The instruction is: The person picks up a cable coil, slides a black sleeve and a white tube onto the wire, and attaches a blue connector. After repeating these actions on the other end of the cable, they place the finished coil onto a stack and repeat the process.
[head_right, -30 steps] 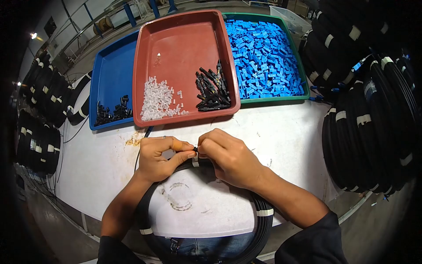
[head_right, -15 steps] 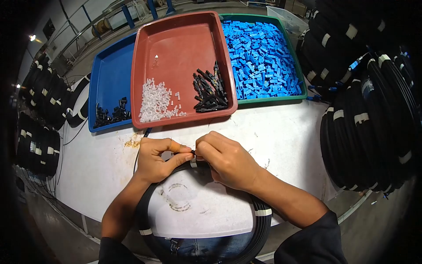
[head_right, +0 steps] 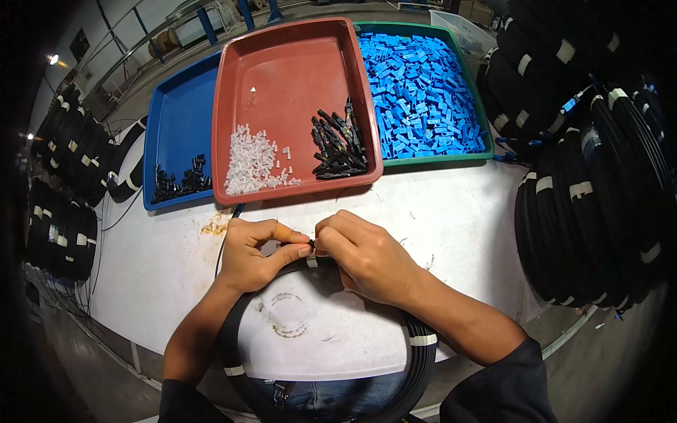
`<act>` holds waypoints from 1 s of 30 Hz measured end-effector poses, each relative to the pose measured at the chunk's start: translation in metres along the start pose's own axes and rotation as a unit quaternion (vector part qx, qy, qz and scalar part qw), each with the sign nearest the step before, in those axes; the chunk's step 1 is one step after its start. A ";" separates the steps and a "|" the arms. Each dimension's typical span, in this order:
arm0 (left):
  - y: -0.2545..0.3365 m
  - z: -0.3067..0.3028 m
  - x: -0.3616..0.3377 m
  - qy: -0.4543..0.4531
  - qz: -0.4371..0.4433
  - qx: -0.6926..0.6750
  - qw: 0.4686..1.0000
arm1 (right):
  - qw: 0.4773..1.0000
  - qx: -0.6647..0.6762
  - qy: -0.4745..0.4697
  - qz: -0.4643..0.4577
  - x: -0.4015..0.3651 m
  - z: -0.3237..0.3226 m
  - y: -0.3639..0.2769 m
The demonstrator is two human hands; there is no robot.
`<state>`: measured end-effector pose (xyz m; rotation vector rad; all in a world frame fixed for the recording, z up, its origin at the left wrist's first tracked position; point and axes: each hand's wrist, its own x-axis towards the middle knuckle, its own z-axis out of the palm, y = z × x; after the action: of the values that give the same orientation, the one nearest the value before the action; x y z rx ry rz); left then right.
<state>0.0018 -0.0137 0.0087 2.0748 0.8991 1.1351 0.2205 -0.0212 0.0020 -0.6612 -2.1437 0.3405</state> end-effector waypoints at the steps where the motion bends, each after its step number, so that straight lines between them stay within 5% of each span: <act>1: 0.001 -0.001 0.001 -0.007 -0.038 -0.026 0.999 | 1.000 -0.019 -0.004 -0.018 0.001 -0.001 -0.001; 3: -0.006 0.003 0.001 -0.001 -0.001 -0.008 1.000 | 1.000 -0.010 0.000 -0.005 0.001 -0.002 -0.003; 6: -0.010 0.004 0.004 -0.004 0.273 0.128 0.953 | 0.997 0.050 -0.008 0.055 -0.002 -0.002 0.002; 11: -0.007 0.005 0.003 0.028 0.232 0.092 0.968 | 0.995 0.075 0.017 0.058 0.000 0.002 0.002; 14: 0.003 0.002 -0.001 0.027 0.023 0.035 0.999 | 1.000 -0.018 0.023 0.005 0.003 0.000 -0.002; 18: 0.000 0.006 -0.002 0.011 0.024 0.017 0.999 | 1.000 -0.015 0.001 0.014 0.000 -0.002 -0.002; 20: -0.003 0.006 0.002 -0.001 0.248 0.131 0.960 | 0.990 0.104 -0.024 0.097 -0.004 -0.001 0.004; 24: -0.005 0.005 0.004 0.011 0.280 0.169 0.945 | 0.986 0.133 -0.028 0.096 -0.003 0.001 0.006; 26: -0.004 0.005 0.001 0.028 0.148 0.079 0.985 | 0.995 0.077 0.012 0.058 0.000 0.002 0.001; 30: -0.001 0.004 -0.001 0.031 0.048 0.012 0.998 | 1.000 0.014 0.021 0.001 0.002 0.000 -0.003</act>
<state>0.0040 -0.0149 0.0056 2.1332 0.8538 1.2495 0.2185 -0.0226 0.0045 -0.6494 -2.0952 0.3556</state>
